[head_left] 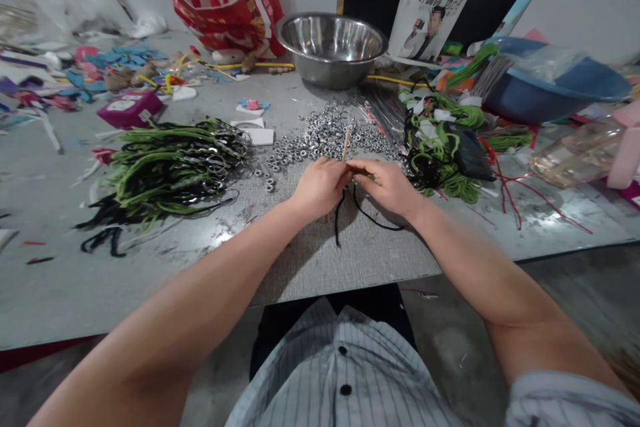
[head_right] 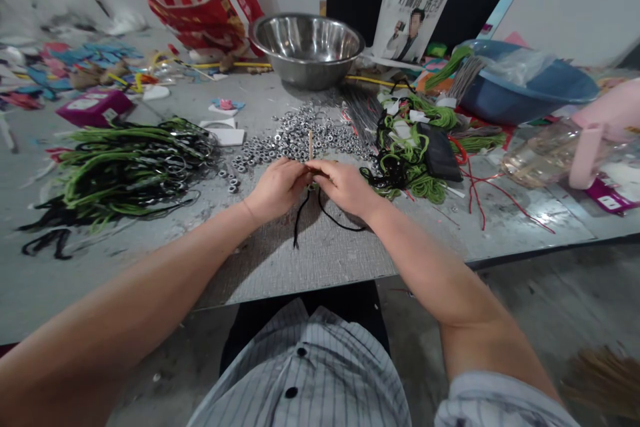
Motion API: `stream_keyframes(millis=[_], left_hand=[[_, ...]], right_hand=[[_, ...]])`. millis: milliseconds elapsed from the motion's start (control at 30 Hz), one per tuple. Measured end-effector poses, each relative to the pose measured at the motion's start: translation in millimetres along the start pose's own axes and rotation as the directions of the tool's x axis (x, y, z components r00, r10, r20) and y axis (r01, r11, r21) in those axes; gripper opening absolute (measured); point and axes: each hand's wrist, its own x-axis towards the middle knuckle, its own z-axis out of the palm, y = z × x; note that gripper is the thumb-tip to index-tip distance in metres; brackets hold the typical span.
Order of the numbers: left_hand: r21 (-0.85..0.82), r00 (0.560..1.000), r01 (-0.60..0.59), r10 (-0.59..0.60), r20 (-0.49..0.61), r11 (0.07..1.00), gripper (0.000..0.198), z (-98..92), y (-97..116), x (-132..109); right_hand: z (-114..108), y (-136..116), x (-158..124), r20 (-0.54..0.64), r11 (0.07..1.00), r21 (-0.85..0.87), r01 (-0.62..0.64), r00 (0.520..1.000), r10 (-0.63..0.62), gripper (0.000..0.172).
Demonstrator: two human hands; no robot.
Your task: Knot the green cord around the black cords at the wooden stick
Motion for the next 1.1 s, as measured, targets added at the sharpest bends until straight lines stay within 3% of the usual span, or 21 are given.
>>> stream_keyframes(millis=[300, 467, 700, 867, 1100], left_hand=[[-0.018, 0.999, 0.050, -0.050, -0.002, 0.999, 0.030, -4.9, -1, 2], [-0.144, 0.997, 0.053, -0.061, -0.057, 0.988, 0.019, -4.4, -3, 1], [-0.240, 0.997, 0.038, -0.052, -0.052, 0.970, 0.010, -3.6, -6, 0], [-0.135, 0.999, 0.038, -0.033, 0.042, 0.990, 0.006, -8.5, -8, -2], [0.066, 0.991, 0.025, -0.034, 0.129, 0.998, 0.018, -5.4, -10, -3]], right_hand=[[2, -4, 2, -0.026, 0.995, -0.074, -0.068, 0.997, 0.066, 0.016], [3, 0, 1, -0.024, 0.993, -0.034, -0.110, 0.994, 0.109, 0.015], [0, 1, 1, 0.009, 0.994, 0.011, -0.108, 0.994, 0.108, 0.014], [-1, 1, 2, 0.033, 0.993, -0.060, -0.103, 0.994, 0.105, 0.011], [6, 10, 3, 0.102, 0.974, -0.215, -0.075, 0.990, 0.099, 0.012]])
